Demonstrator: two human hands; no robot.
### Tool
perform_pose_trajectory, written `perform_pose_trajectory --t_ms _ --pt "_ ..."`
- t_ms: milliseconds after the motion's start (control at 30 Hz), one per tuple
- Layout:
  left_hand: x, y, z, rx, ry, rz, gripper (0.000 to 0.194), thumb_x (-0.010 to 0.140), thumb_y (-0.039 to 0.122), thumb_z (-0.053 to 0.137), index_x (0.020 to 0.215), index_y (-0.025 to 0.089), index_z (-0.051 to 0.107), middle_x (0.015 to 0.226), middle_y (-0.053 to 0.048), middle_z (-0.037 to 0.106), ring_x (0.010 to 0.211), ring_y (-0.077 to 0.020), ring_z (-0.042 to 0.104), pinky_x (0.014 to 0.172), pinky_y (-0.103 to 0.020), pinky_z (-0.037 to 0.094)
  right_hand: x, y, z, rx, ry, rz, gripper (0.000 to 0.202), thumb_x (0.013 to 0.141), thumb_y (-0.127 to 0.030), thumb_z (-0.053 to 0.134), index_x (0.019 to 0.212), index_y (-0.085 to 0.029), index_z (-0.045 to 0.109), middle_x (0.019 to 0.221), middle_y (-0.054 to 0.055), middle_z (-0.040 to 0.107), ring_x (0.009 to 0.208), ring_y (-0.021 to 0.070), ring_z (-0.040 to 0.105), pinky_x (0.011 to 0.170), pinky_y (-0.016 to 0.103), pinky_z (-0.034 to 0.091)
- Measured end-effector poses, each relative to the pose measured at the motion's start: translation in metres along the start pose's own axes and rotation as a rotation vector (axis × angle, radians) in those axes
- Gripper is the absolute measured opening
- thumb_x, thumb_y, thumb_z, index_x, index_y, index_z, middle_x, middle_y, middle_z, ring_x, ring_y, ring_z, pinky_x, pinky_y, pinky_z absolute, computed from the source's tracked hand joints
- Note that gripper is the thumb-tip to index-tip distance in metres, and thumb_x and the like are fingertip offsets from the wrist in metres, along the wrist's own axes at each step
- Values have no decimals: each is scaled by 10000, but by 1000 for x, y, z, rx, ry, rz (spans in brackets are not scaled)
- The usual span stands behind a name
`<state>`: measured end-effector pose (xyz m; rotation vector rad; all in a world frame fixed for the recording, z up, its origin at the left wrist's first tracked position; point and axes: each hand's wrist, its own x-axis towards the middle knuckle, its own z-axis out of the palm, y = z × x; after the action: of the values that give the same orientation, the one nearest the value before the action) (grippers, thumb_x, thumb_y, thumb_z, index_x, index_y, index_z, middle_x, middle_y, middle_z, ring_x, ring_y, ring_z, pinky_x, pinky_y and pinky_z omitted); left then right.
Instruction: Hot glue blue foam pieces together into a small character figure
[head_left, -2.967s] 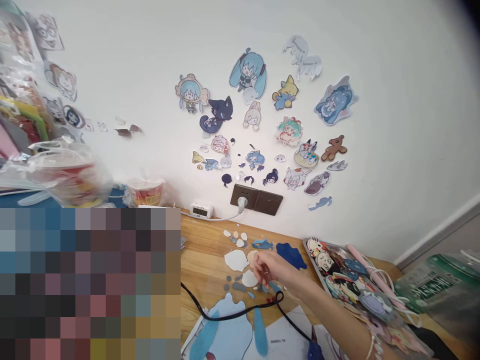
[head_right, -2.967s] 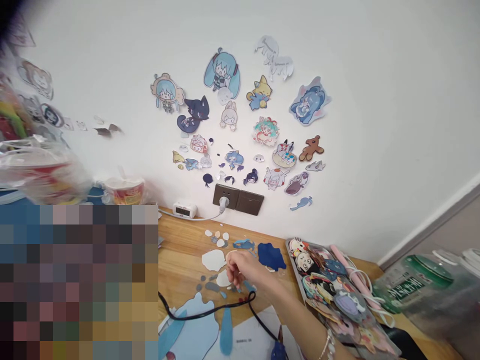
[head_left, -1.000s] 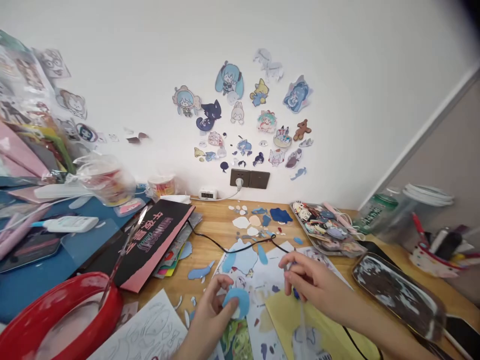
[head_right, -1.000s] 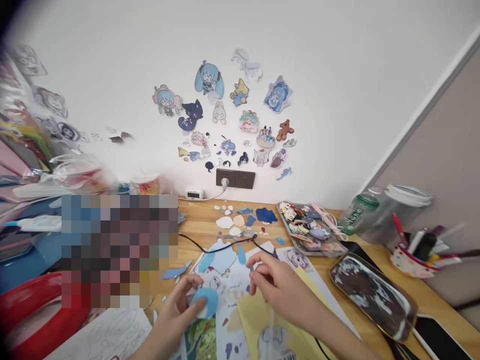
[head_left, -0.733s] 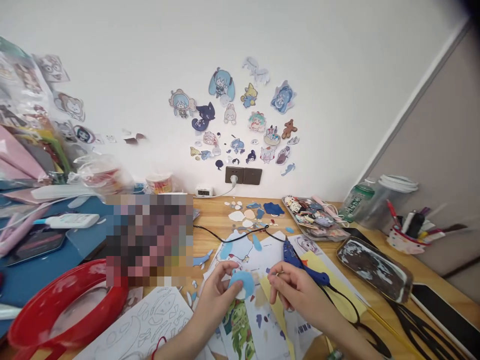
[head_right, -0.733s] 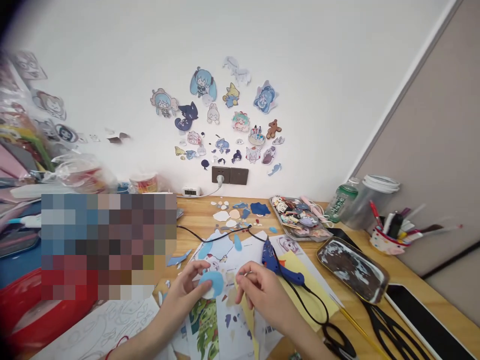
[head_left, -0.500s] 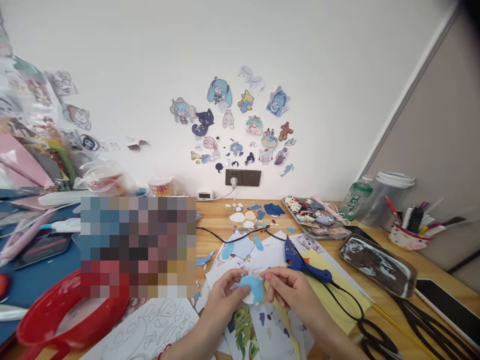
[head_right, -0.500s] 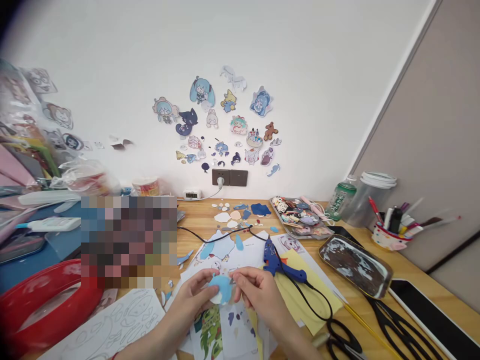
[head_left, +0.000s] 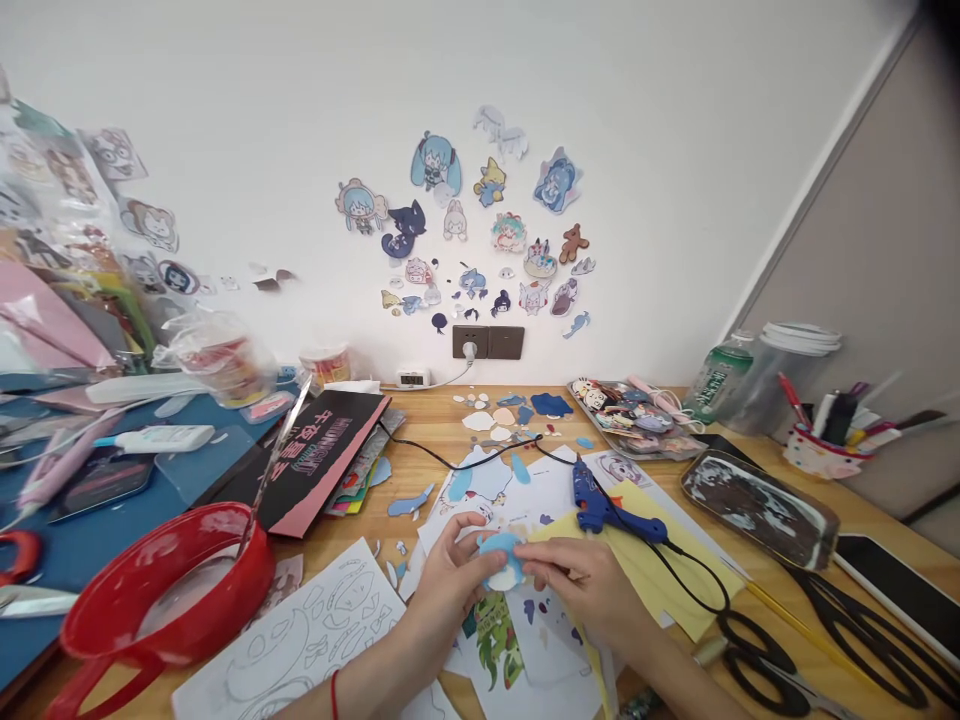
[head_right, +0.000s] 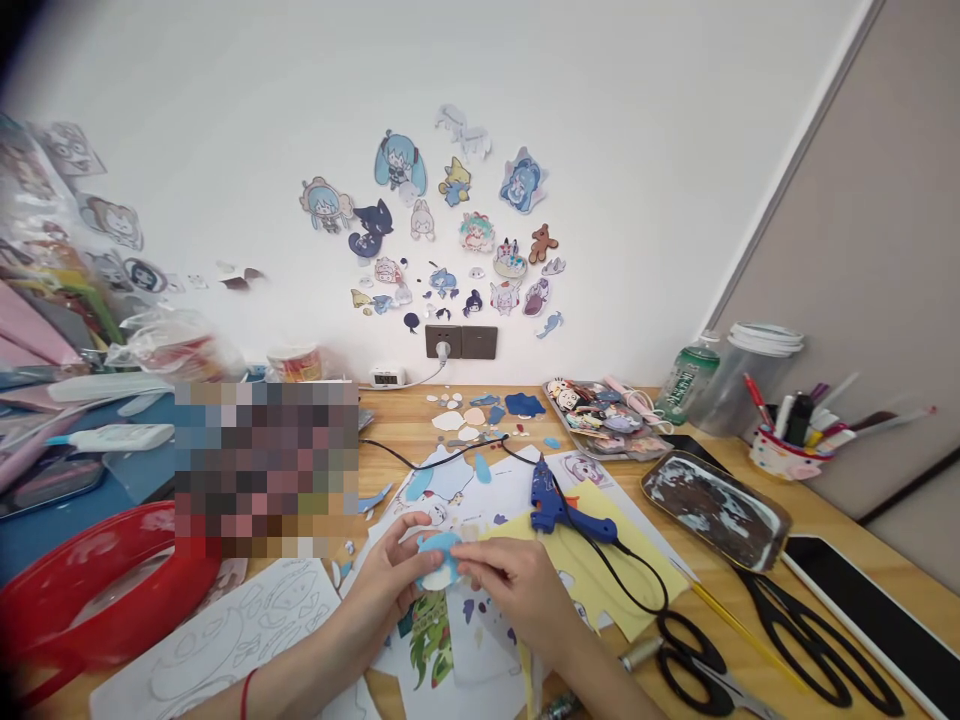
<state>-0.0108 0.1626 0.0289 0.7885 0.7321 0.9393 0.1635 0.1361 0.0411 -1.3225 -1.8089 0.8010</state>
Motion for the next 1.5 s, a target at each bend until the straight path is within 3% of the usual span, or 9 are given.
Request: perform_pose_trajectory --t_ms 200,367,467,600,800,1067,1267,1400,1500 --pt "3 -2 -2 64 48 49 461 620 267 745 920 233 397 786 32 599 625 -111 593 563 -208 442 2 -2 -1 217 -76 165 324 828 -310 523 1134 -206 553 533 -51 529 510 113 457 516 227 349" --pt "1 -1 -1 98 42 107 455 622 265 747 929 226 415 807 24 593 647 -113 587 598 -222 448 2 -3 -3 439 -7 301 189 869 -347 414 982 -217 493 560 -83 256 476 88 238 448 211 204" --pt "0 -1 0 154 22 120 416 663 303 714 971 223 447 825 9 610 684 -120 586 608 -217 436 3 -9 -6 732 -42 454 201 820 -292 452 1000 -212 494 607 -64 386 465 75 275 446 206 240" --pt "0 0 0 218 5 66 380 750 371 609 1067 226 457 885 -22 632 736 -146 596 614 -235 440 3 -17 -12 934 -50 474 392 706 -182 548 1096 -167 501 812 26 588 661 116 520 630 247 412" --pt "1 1 -2 235 13 30 397 766 316 564 1133 221 446 951 -36 629 790 -163 595 683 -276 465 2 -13 -16 894 -47 441 465 682 -171 607 1136 -157 505 918 63 638 843 166 611 843 339 430" --pt "0 0 -2 219 10 20 402 763 288 554 1139 218 431 1002 -51 619 819 -177 593 691 -284 464 1 -11 -19 846 -25 454 386 688 -170 644 1070 -144 588 970 82 669 891 177 623 874 335 437" --pt "1 -1 -2 186 -11 17 442 735 282 579 1139 200 419 996 -60 622 775 -161 583 636 -249 439 5 -5 -22 727 22 473 264 712 -291 668 919 -128 657 913 86 688 857 179 644 861 323 466" --pt "1 -2 -3 213 -5 25 422 744 273 570 1136 205 432 986 -49 625 704 -122 555 572 -212 386 24 -1 -39 619 36 430 362 676 -409 687 909 -137 632 918 99 692 842 201 662 831 350 495" --pt "4 -8 -8 173 -32 17 451 712 316 616 1120 217 452 966 -38 626 655 -106 536 543 -206 358 52 0 -65 460 56 359 375 682 -391 678 965 -162 588 907 96 700 841 217 667 802 372 513"
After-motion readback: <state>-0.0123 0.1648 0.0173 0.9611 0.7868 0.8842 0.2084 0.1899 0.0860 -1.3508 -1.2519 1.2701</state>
